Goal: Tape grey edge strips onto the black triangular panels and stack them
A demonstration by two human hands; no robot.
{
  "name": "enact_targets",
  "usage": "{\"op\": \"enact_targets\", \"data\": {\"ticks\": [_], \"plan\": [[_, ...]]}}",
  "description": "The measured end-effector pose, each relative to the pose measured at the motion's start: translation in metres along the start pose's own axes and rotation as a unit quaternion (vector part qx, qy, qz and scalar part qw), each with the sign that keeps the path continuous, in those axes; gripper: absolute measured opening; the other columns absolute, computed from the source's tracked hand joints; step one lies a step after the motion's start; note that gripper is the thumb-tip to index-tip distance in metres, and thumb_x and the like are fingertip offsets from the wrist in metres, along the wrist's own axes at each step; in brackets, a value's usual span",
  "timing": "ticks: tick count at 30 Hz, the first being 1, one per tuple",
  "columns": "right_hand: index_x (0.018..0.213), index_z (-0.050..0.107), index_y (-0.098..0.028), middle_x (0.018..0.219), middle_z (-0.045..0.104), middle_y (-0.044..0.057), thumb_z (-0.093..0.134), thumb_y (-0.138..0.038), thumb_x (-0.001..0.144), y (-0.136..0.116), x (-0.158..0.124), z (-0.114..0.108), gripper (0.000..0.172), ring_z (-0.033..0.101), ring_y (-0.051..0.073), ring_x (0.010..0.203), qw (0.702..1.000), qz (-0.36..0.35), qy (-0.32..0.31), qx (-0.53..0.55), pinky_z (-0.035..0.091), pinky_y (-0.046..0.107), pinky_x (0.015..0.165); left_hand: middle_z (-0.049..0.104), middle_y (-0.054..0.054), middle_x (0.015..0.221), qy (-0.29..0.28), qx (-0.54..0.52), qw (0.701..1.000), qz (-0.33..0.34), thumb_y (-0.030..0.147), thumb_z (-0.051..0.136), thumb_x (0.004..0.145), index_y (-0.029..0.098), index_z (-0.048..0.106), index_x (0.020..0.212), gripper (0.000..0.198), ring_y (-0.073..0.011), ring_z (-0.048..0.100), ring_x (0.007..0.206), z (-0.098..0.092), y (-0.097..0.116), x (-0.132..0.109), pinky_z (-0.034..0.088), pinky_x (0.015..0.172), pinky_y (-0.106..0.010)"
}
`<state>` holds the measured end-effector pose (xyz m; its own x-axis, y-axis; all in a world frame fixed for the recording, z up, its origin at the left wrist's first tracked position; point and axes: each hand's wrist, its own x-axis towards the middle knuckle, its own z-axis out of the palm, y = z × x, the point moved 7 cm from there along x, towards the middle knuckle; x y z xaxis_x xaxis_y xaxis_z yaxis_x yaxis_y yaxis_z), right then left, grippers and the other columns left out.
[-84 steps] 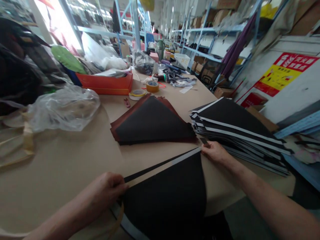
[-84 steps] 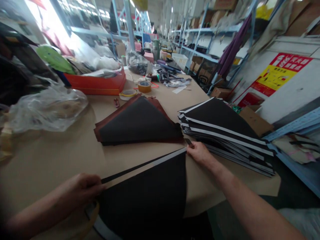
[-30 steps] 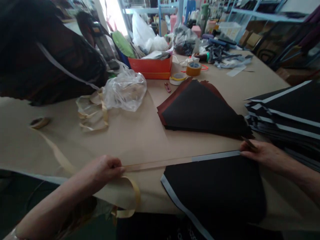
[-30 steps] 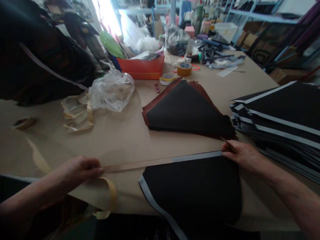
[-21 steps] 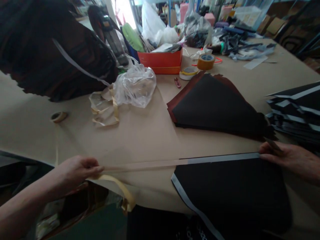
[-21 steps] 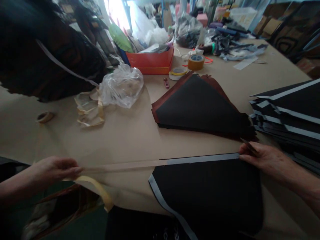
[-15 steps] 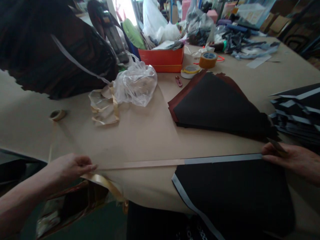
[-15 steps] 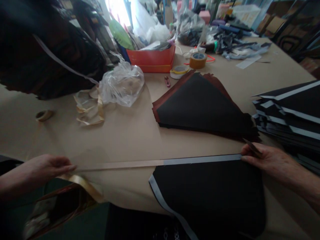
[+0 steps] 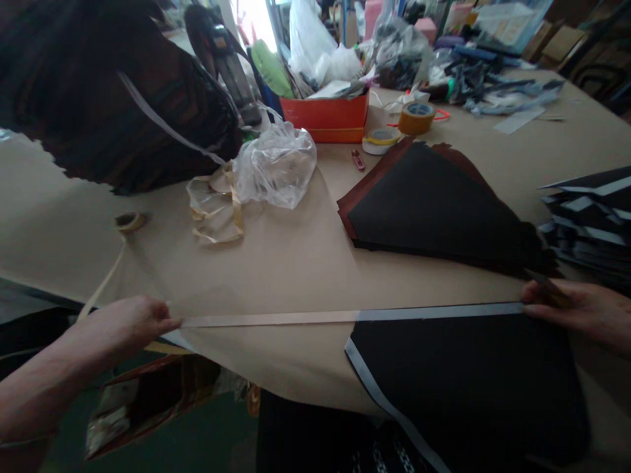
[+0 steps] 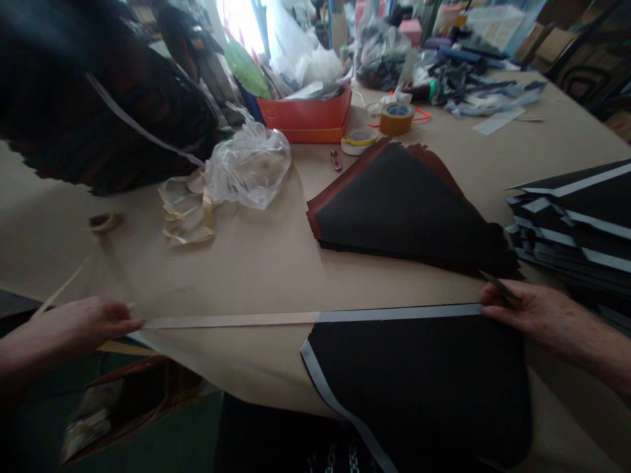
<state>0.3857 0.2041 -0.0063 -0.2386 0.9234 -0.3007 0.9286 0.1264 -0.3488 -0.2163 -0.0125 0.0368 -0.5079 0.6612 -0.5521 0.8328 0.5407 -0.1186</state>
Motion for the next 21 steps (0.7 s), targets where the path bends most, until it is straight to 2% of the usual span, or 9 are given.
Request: {"op": "enact_targets", "data": {"ticks": [3,6,9,11,13,15,16,18,21], "plan": [[0.083,0.067,-0.018,0.085,0.070,0.009,0.060,-0.021,0.073,-0.035,-0.008,0.008,0.013,0.066,0.024,0.080,0.997,0.007,-0.065,0.028,0.048,0.032,0.074,0.066,-0.005,0.065,0.002,0.052,0.999,0.004,0.040,0.050,0.079,0.016,0.066,0.063,0.033,-0.0193,0.058,0.064,0.002,-0.002,0.001,0.029,0.058,-0.024],[0.095,0.063,-0.018,0.095,0.067,0.010,0.054,-0.026,0.081,-0.115,-0.029,0.018,0.019,0.063,0.021,0.086,0.978,-0.117,-0.107,0.133,0.046,0.030,0.077,0.064,-0.003,0.062,0.022,0.060,0.998,0.008,0.042,0.051,0.077,0.017,0.066,0.062,0.033,-0.0179,0.057,0.061,0.002,-0.002,0.000,0.029,0.056,-0.023],[0.093,0.060,-0.018,0.084,0.063,0.004,0.053,-0.026,0.083,-0.195,-0.050,0.048,0.014,0.057,0.014,0.074,0.912,-0.201,-0.223,0.280,0.043,0.024,0.066,0.062,-0.002,0.058,0.048,0.056,0.997,0.031,0.040,0.050,0.078,0.016,0.067,0.062,0.034,-0.0161,0.054,0.057,0.000,0.001,-0.001,0.028,0.055,-0.022],[0.086,0.058,-0.017,0.071,0.056,0.001,0.049,-0.024,0.085,-0.227,-0.051,0.073,0.011,0.047,0.009,0.058,0.854,-0.167,-0.295,0.394,0.038,0.020,0.054,0.060,-0.001,0.056,0.061,0.055,0.996,0.044,0.040,0.051,0.079,0.016,0.067,0.061,0.034,-0.0151,0.053,0.056,-0.001,0.002,-0.002,0.028,0.054,-0.021],[0.081,0.053,-0.015,0.068,0.053,0.000,0.046,-0.023,0.086,-0.242,-0.042,0.096,0.011,0.042,0.006,0.051,0.801,-0.089,-0.322,0.497,0.033,0.019,0.047,0.058,-0.001,0.054,0.072,0.054,0.995,0.049,0.040,0.053,0.078,0.015,0.066,0.059,0.033,-0.0141,0.051,0.054,-0.001,0.003,-0.005,0.027,0.054,-0.021],[0.081,0.049,-0.015,0.076,0.057,0.003,0.046,-0.023,0.087,-0.245,-0.031,0.111,0.010,0.045,0.006,0.051,0.771,-0.032,-0.321,0.549,0.033,0.018,0.045,0.056,0.000,0.053,0.087,0.054,0.993,0.057,0.039,0.055,0.078,0.015,0.065,0.058,0.032,-0.0134,0.049,0.052,-0.003,0.004,-0.008,0.026,0.053,-0.021],[0.083,0.049,-0.015,0.079,0.059,0.004,0.047,-0.022,0.087,-0.245,-0.028,0.115,0.008,0.047,0.005,0.051,0.770,-0.022,-0.318,0.553,0.033,0.017,0.045,0.055,0.000,0.052,0.096,0.053,0.992,0.066,0.037,0.055,0.079,0.015,0.065,0.059,0.032,-0.0131,0.049,0.051,-0.005,0.006,-0.010,0.026,0.052,-0.021],[0.091,0.048,-0.016,0.077,0.059,0.002,0.047,-0.022,0.088,-0.245,-0.026,0.115,0.007,0.042,0.004,0.047,0.789,-0.030,-0.313,0.527,0.028,0.017,0.041,0.058,0.000,0.058,0.122,0.049,0.987,0.093,0.034,0.053,0.082,0.015,0.066,0.063,0.029,-0.0132,0.051,0.055,-0.010,0.015,-0.014,0.031,0.056,-0.021],[0.098,0.044,-0.020,0.064,0.054,-0.004,0.040,-0.032,0.093,-0.239,-0.032,0.103,0.014,0.029,0.004,0.038,0.832,-0.059,-0.295,0.465,0.017,0.018,0.036,0.064,-0.005,0.082,0.187,0.043,0.970,0.152,0.026,0.049,0.085,0.014,0.068,0.075,0.025,-0.0172,0.057,0.079,-0.020,0.043,-0.024,0.040,0.078,-0.026]]}}
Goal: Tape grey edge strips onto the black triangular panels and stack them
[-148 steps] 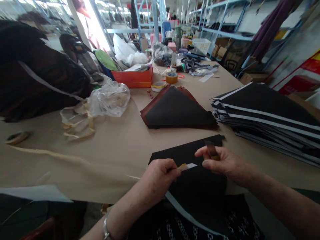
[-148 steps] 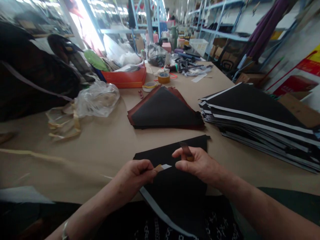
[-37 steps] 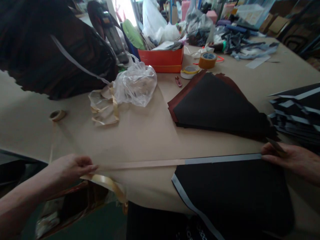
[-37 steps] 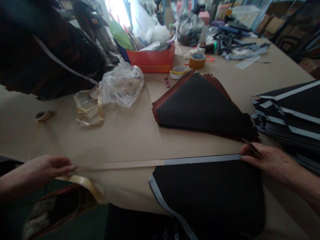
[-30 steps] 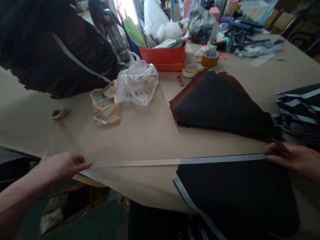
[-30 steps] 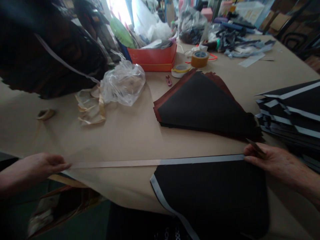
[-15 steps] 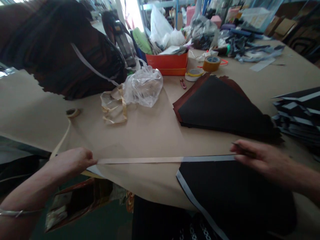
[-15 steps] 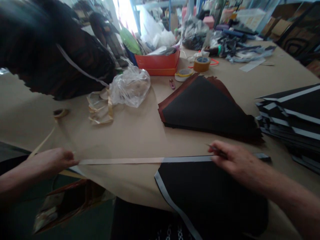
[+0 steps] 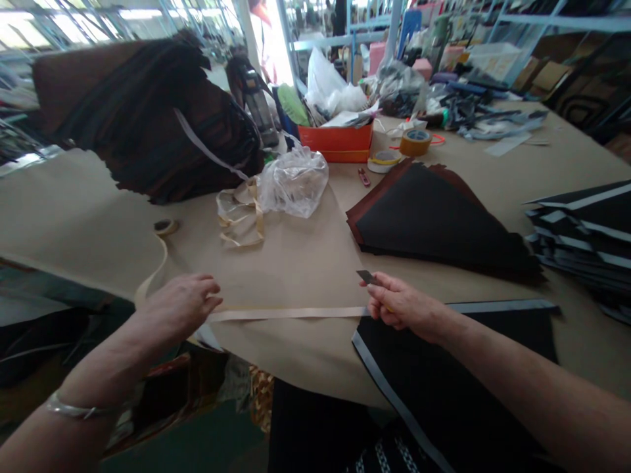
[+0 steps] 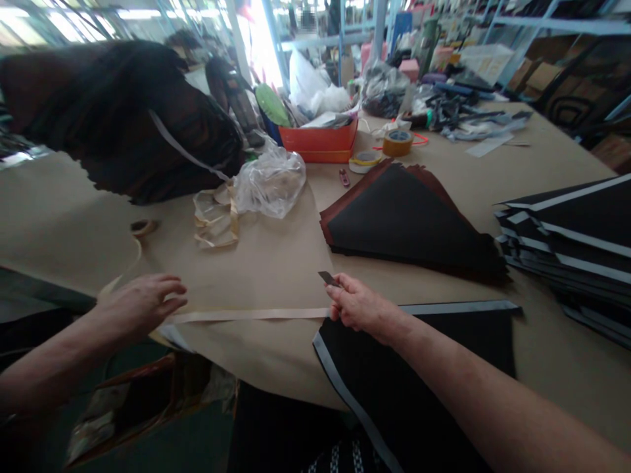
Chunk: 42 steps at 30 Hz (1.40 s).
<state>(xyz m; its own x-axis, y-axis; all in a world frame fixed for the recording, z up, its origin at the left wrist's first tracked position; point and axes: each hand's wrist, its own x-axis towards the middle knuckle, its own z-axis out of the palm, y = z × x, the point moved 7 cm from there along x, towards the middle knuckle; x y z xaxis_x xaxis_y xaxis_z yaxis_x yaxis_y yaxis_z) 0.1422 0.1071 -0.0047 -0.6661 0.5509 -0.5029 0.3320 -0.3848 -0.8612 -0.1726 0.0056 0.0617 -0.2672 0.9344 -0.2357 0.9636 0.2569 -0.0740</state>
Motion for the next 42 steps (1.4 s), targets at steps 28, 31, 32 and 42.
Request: {"op": "enact_targets", "data": {"ticks": [28,31,32,42], "plan": [[0.105,0.049,-0.019,0.053,0.048,-0.011,0.053,-0.011,0.074,0.032,-0.010,0.005,0.033,0.045,0.005,0.034,0.984,-0.061,0.094,-0.138,0.035,0.018,0.036,0.073,-0.017,0.086,-0.079,-0.029,0.980,0.182,0.032,0.057,0.080,0.013,0.071,0.087,0.024,-0.0285,0.070,0.083,0.003,0.227,0.015,0.052,0.069,-0.034],[0.102,0.050,-0.019,0.053,0.048,-0.010,0.051,-0.008,0.073,0.028,-0.012,0.007,0.031,0.046,0.006,0.035,0.974,-0.057,0.108,-0.189,0.034,0.019,0.039,0.073,-0.018,0.088,-0.086,-0.033,0.980,0.178,0.026,0.057,0.079,0.013,0.071,0.088,0.022,-0.0282,0.069,0.083,0.003,0.227,0.017,0.052,0.070,-0.035],[0.101,0.051,-0.019,0.054,0.048,-0.010,0.051,-0.008,0.073,0.026,-0.013,0.007,0.030,0.046,0.006,0.035,0.971,-0.056,0.111,-0.205,0.034,0.019,0.039,0.073,-0.018,0.087,-0.089,-0.036,0.980,0.176,0.025,0.057,0.079,0.013,0.072,0.089,0.022,-0.0278,0.069,0.082,0.004,0.227,0.017,0.052,0.070,-0.034],[0.091,0.057,-0.018,0.064,0.055,-0.002,0.056,-0.008,0.069,0.014,-0.012,0.013,0.025,0.051,0.012,0.061,0.953,-0.113,0.134,-0.246,0.031,0.023,0.056,0.066,-0.001,0.064,-0.108,-0.144,0.959,0.218,0.025,0.053,0.078,0.016,0.067,0.070,0.018,-0.0119,0.057,0.062,-0.007,0.245,0.000,0.039,0.053,-0.019]]}}
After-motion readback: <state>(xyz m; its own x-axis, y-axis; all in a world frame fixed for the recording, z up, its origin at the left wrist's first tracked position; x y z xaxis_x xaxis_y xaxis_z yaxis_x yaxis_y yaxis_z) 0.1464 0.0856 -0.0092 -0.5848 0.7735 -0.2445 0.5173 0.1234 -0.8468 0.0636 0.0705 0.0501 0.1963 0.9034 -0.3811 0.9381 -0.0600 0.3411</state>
